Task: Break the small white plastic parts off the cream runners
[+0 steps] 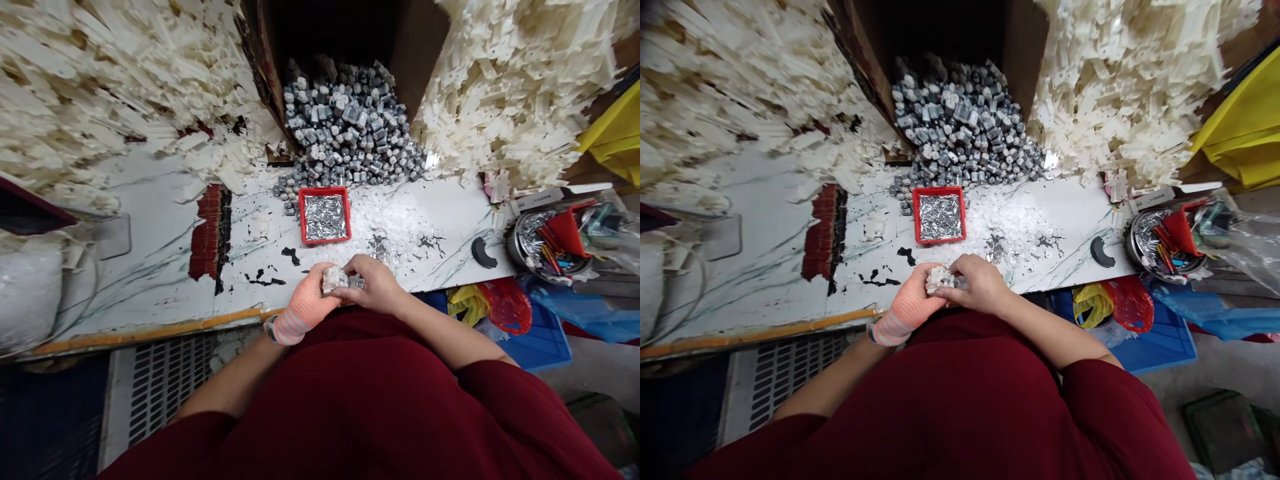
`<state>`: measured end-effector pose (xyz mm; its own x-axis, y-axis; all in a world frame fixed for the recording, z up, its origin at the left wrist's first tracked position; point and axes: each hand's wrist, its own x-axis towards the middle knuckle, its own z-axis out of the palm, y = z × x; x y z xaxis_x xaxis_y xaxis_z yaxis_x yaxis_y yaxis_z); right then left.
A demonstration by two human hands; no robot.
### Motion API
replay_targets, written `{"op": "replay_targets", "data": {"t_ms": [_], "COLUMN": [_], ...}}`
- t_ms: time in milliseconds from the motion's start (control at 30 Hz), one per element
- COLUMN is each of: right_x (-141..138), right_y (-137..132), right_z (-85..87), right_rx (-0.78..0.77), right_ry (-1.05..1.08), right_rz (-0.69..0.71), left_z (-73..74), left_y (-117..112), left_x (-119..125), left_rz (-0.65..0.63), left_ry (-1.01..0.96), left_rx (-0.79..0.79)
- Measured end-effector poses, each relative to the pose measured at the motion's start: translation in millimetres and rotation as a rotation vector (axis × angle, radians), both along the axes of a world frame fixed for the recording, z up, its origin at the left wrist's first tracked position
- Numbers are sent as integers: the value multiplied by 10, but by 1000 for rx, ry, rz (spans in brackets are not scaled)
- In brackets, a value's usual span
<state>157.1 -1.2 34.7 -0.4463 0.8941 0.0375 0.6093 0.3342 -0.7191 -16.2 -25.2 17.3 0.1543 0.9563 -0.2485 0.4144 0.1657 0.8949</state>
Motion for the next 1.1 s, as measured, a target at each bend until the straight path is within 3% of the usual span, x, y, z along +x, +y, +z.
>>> {"op": "replay_targets", "data": {"t_ms": [233, 500, 667, 867, 1100], "right_x": [32, 203, 173, 132, 163], "right_y": [-18, 126, 97, 61, 74], "right_z": [-64, 148, 142, 104, 157], "right_rx": [164, -83, -43, -29, -126], "right_ry": [128, 291, 267, 200, 176], "right_rz": [45, 250, 193, 137, 149], "left_z": [37, -61, 9, 170, 65], "left_y": [-12, -50, -44, -16, -7], "left_x": [-11, -88, -113, -83, -79], "left_rz": [-27, -150, -231, -230, -160], "left_ry": [-25, -151, -177, -215, -217], "left_rx": [65, 82, 47, -110, -78]}}
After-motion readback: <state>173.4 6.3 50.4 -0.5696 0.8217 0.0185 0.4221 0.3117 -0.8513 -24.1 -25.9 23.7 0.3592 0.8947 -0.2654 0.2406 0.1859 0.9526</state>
